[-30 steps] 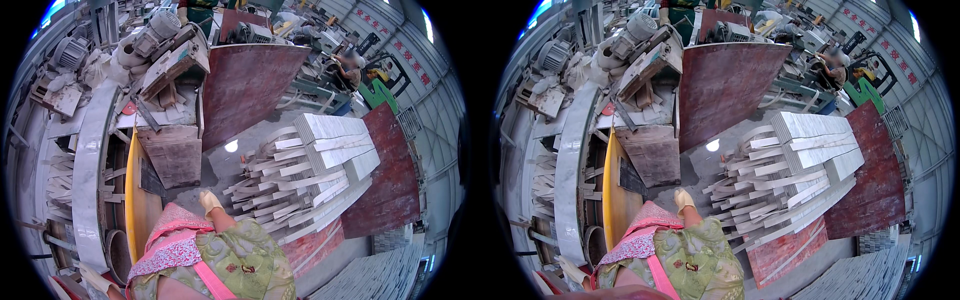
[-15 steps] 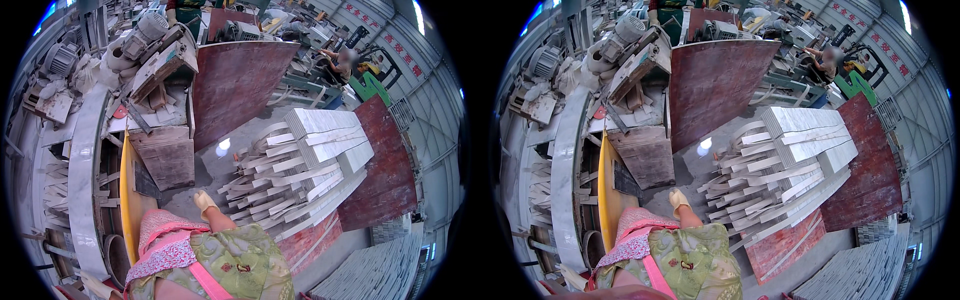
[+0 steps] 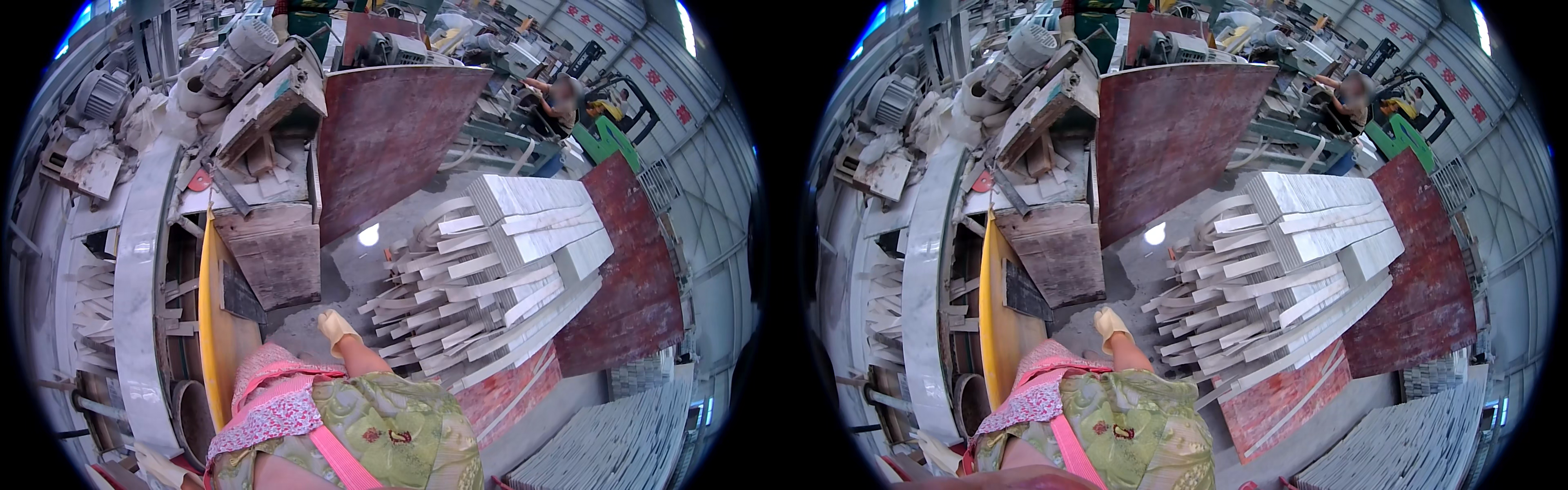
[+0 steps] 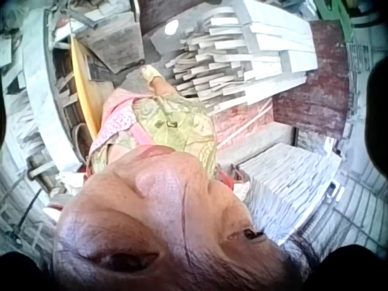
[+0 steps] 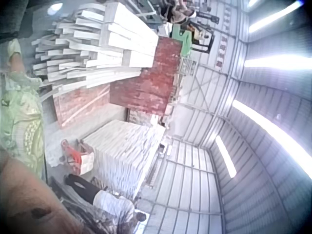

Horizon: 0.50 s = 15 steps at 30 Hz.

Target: The person repeatedly picks up rectangular white planks from a pile, places them on a red conveyor belt, and then stacks them onto a growing pile. The person wears gloves and an apron while performing this repetitive stacking task in a workshop.

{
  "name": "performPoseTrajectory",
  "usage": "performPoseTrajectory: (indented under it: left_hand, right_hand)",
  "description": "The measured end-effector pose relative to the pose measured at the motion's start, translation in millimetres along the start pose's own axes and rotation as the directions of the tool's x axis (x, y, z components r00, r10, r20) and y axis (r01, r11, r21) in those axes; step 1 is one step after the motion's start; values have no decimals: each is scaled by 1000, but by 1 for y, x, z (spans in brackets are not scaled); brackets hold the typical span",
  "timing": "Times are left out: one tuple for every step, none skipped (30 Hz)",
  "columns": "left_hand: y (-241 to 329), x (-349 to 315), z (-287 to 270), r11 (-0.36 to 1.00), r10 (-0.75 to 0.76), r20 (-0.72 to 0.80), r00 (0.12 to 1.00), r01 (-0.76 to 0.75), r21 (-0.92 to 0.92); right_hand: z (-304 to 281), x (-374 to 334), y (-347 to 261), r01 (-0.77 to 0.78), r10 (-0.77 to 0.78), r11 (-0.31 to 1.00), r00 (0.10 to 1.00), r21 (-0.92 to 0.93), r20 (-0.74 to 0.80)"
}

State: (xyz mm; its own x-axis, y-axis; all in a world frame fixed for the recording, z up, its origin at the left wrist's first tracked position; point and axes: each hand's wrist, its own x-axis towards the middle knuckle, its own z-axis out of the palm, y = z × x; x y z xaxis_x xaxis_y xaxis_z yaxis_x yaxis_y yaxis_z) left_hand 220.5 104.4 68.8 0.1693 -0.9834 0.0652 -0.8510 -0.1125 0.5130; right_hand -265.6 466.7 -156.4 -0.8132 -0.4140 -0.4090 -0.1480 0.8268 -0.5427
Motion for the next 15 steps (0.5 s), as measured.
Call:
performPoseTrajectory:
  left_hand:
    - [-4, -1, -1, 1000, -4, -8, 1000, 4, -3]
    - [-5, -2, 0, 1000, -7, -13, 1000, 7, -8]
    - [-6, -3, 0, 1000, -4, -13, 1000, 4, -6]
    - [-6, -3, -1, 1000, -3, -13, 1000, 3, -9]
    - [-6, -4, -1, 1000, -4, -13, 1000, 3, -11]
    - [-6, -4, -2, 1000, -2, -17, 1000, 2, -12]
    - [-8, -4, -2, 1000, -1, -21, 1000, 1, -17]
    - [-9, -5, -2, 1000, -1, -26, 1000, 1, -24]
    - [-6, -7, -3, 1000, -4, -27, 1000, 3, -27]
    - [-4, -12, -5, 999, -1, -45, 999, -1, -49]
    - [0, -14, -8, 999, -19, -22, 1000, 18, -33]
    - [10, -19, -14, 999, -37, -1, 999, 37, -16]
    - [16, -24, -19, 998, -58, 19, 998, 58, 0]
    - [12, -24, -19, 999, -49, 16, 999, 49, -5]
    - [9, -23, -17, 999, -36, 14, 999, 36, -11]
  right_hand:
    - [-14, -13, -19, -47, 48, 993, 999, 108, -10]
    - [-29, -25, -34, -97, 103, 972, 995, 216, -19]
    - [-40, -32, -40, -98, 99, 974, 995, 206, 4]
    - [-47, -38, -44, -98, 95, 975, 995, 199, 28]
    - [-52, -40, -47, -98, 90, 977, 995, 191, 53]
    - [-54, -41, -48, -113, 102, 973, 992, 200, 68]
    - [-56, -41, -49, -128, 112, 970, 990, 208, 84]
    - [-56, -41, -50, -142, 123, 966, 987, 215, 101]
    - [-55, -39, -49, -127, 105, 974, 987, 189, 119]
    - [-52, -36, -46, -111, 88, 980, 986, 163, 139]
    - [-48, -33, -42, -94, 72, 986, 985, 137, 158]
    - [-42, -28, -38, -86, 64, 984, 988, 157, 140]
    - [-37, -24, -36, -78, 57, 981, 991, 176, 121]
    - [-33, -21, -34, -69, 50, 978, 993, 194, 102]
    - [-29, -17, -32, -50, 35, 990, 993, 132, 110]
